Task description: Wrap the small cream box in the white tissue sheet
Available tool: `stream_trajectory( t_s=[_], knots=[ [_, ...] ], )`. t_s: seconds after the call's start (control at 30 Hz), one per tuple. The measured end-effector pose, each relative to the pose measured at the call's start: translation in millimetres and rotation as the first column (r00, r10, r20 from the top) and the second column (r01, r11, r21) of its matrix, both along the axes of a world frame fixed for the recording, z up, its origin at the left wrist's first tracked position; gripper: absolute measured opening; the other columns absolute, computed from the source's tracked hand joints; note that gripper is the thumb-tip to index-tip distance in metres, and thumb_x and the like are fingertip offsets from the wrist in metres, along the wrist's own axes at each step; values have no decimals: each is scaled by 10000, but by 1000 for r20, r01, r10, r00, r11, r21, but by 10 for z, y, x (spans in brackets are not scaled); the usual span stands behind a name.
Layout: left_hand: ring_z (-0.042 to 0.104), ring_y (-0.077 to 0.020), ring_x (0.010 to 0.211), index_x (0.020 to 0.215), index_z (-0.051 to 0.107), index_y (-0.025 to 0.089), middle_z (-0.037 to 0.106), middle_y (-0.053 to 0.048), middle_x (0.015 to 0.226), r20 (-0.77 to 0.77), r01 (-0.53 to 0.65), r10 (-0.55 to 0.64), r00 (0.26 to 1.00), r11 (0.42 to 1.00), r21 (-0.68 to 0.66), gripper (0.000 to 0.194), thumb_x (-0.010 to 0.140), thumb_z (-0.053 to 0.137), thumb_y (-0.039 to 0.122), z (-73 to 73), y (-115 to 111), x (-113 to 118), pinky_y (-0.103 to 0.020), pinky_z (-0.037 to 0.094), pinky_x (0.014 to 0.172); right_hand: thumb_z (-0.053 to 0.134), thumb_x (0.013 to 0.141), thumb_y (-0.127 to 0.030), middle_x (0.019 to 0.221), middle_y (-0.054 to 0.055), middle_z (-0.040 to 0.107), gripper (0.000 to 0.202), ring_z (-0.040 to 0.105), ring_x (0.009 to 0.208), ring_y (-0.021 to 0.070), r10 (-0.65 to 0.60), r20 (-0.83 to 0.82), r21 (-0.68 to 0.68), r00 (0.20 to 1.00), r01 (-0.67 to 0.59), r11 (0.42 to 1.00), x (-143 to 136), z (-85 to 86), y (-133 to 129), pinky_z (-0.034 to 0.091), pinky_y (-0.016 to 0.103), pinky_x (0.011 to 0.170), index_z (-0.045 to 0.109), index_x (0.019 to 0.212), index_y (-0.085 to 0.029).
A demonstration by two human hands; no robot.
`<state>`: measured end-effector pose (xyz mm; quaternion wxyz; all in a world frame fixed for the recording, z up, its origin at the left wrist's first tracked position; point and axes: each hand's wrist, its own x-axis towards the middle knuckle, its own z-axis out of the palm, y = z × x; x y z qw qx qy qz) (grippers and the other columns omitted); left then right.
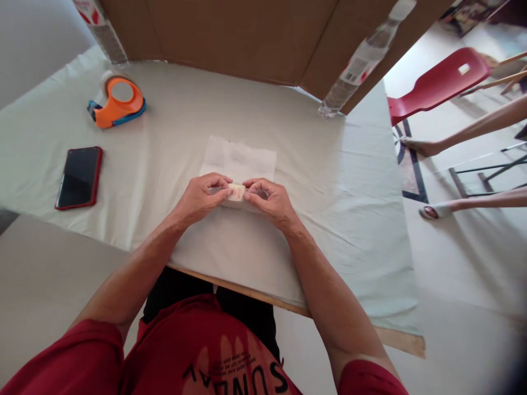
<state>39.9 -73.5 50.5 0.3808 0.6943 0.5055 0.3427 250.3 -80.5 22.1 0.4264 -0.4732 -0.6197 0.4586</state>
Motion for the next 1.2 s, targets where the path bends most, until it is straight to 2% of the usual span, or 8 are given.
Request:
stream_trajectory(
  t_s=[0.2, 0.57, 0.67, 0.77, 0.83, 0.9, 1.03, 1.2],
  knots=[
    [700, -213, 932, 724, 690, 178, 772, -76, 964, 98, -20, 18, 995, 1000, 23, 198, 780, 677, 368, -103, 9, 36, -336, 501, 890, 745, 727, -423, 1004, 63, 732, 269, 597, 766, 143, -31, -40, -75, 999, 28, 997, -22, 29, -19, 465, 294, 726, 616, 701, -189],
    [692, -207, 910, 726, 708, 180, 767, -65, 934, 73, -16, 16, 997, 1000, -2, 167, 781, 654, 328, -85, -3, 61, -333, 511, 866, 703, 757, -413, 919, 41, 716, 230, 582, 720, 144, -38, -19, -79, 999, 37, 996, -26, -14, -10, 473, 293, 668, 611, 760, -202],
    [682, -197, 878, 720, 688, 174, 767, -65, 939, 77, -26, 30, 997, 999, -47, 169, 756, 679, 339, -73, 4, 64, -323, 516, 841, 612, 822, -329, 848, 28, 707, 115, 612, 751, 171, -141, 110, 65, 984, 134, 989, 1, -15, -13, 500, 324, 720, 630, 855, -220],
    [670, -183, 829, 730, 683, 165, 767, -65, 914, 83, -35, 41, 996, 996, -83, 175, 749, 690, 339, -68, 16, 61, -303, 513, 776, 521, 890, -234, 988, 72, 730, 143, 656, 954, 229, -343, 265, 390, 901, 225, 893, -10, 95, -97, 497, 398, 878, 654, 942, -237],
    [658, -177, 795, 750, 688, 162, 760, -60, 871, 81, -28, 35, 996, 995, -94, 182, 747, 691, 344, -72, 26, 55, -295, 508, 740, 486, 937, -210, 1056, 94, 732, 195, 647, 1058, 253, -388, 343, 560, 855, 146, 815, -55, 191, -181, 456, 431, 954, 675, 979, -238],
    [647, -174, 774, 763, 685, 161, 750, -54, 833, 82, -19, 27, 996, 995, -94, 199, 739, 697, 358, -83, 38, 52, -294, 507, 727, 479, 964, -199, 1054, 90, 740, 219, 650, 1044, 249, -339, 445, 619, 829, -11, 785, -121, 245, -250, 428, 428, 949, 692, 1005, -233],
    [635, -168, 760, 774, 676, 153, 734, -56, 819, 113, -11, 22, 993, 995, -100, 243, 737, 693, 393, -104, 60, 55, -300, 506, 735, 473, 984, -183, 1058, 80, 756, 236, 640, 994, 228, -222, 618, 583, 754, -250, 773, -234, 176, -276, 385, 401, 903, 702, 1040, -205],
    [639, -170, 783, 874, 688, 152, 726, -58, 863, 86, -10, 22, 996, 991, -135, 280, 757, 672, 406, -38, 50, -41, -319, 518, 773, 456, 1013, -226, 1084, 74, 745, 239, 597, 996, 231, -213, 706, 533, 675, -310, 787, -256, 101, -241, 351, 396, 894, 693, 1014, -199]
  ],
)
